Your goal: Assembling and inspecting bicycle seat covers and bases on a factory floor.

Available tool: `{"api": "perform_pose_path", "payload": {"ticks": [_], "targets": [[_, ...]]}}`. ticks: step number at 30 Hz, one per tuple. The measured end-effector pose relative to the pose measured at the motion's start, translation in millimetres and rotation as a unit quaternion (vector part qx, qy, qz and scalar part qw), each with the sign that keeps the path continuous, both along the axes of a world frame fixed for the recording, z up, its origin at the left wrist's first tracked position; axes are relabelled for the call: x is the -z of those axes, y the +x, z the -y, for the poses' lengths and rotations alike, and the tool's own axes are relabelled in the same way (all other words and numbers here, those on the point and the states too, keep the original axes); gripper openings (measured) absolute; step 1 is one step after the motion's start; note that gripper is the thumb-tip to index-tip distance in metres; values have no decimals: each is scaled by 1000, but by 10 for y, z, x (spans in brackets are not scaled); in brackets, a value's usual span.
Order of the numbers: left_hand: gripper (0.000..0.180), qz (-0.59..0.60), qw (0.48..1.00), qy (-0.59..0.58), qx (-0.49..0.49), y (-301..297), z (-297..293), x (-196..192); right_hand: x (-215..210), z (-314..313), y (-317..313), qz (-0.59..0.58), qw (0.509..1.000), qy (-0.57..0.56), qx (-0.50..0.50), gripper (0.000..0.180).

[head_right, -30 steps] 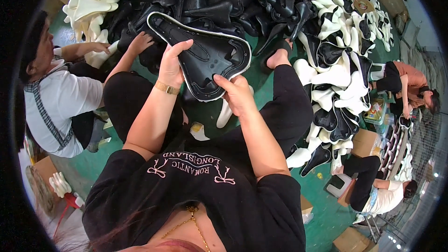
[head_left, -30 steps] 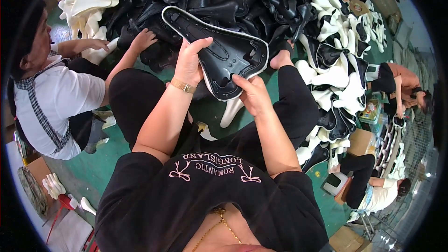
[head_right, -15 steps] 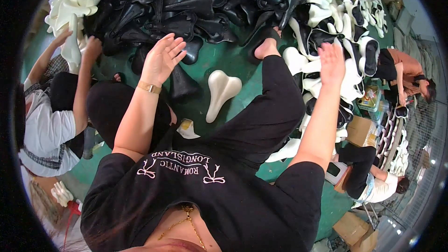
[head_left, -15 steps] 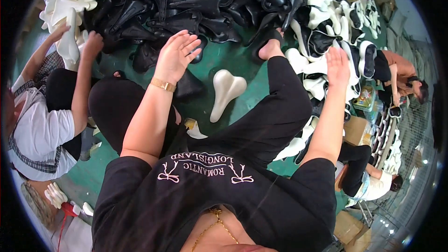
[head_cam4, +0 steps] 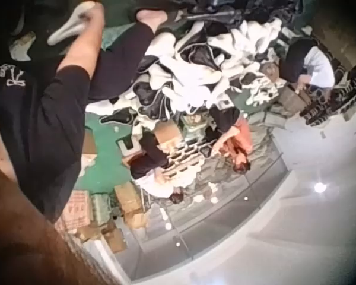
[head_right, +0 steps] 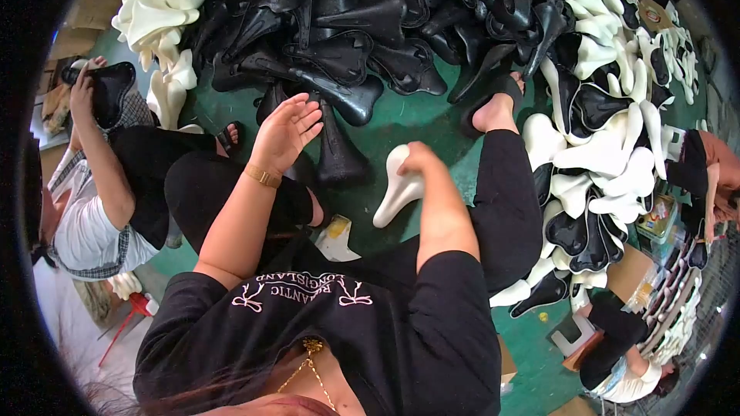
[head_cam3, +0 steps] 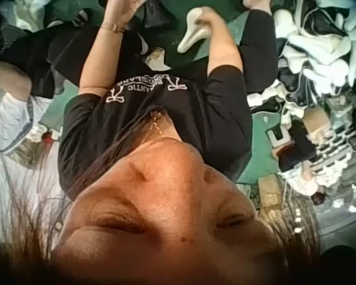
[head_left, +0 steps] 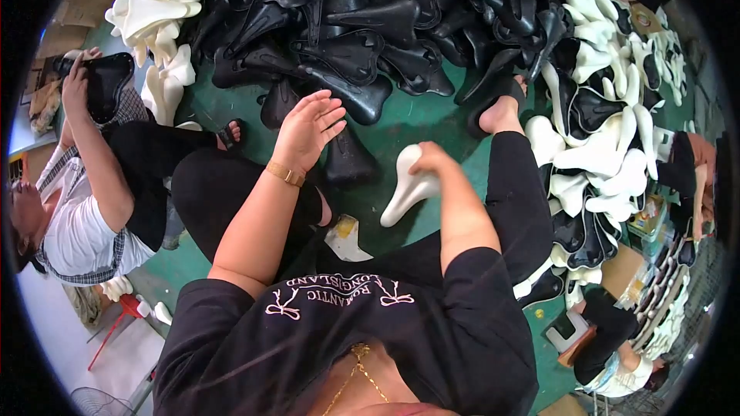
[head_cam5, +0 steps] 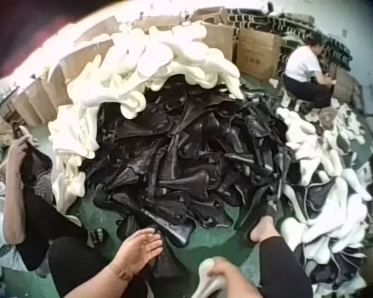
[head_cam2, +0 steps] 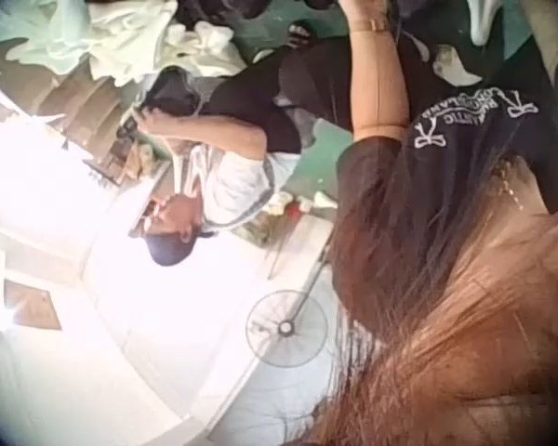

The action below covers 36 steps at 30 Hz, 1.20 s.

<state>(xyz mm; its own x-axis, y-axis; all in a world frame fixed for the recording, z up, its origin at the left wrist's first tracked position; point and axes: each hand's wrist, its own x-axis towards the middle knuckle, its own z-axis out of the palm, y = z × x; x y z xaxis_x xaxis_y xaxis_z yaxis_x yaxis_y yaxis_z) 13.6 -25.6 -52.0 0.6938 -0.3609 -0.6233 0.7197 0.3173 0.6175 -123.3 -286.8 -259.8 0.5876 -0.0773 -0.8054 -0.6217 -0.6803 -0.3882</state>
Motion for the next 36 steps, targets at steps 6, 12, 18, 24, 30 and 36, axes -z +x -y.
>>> {"api": "perform_pose_path", "payload": {"ticks": [6, 12, 18, 24, 30, 36], "targets": [[46, 37, 997, 67, 32, 11, 36, 40, -1761, 278, 862, 415, 781, 274, 378, 49], [60, -12, 978, -144, -153, 554, -59, 7, -2186, -601, 1009, 440, 798, 401, 97, 58], [47, 268, 929, 110, -231, 468, 53, -83, -801, -304, 1328, 335, 936, -21, 109, 76], [46, 162, 979, 67, -106, 290, 165, -56, 140, -32, 1463, 419, 847, -321, -54, 67], [35, 105, 987, -52, -111, 318, 175, -213, -342, 31, 1122, 316, 937, -67, 135, 46], [35, 138, 978, -81, -137, 252, 16, -357, -1593, 167, 549, 311, 651, 435, 539, 47]]}}
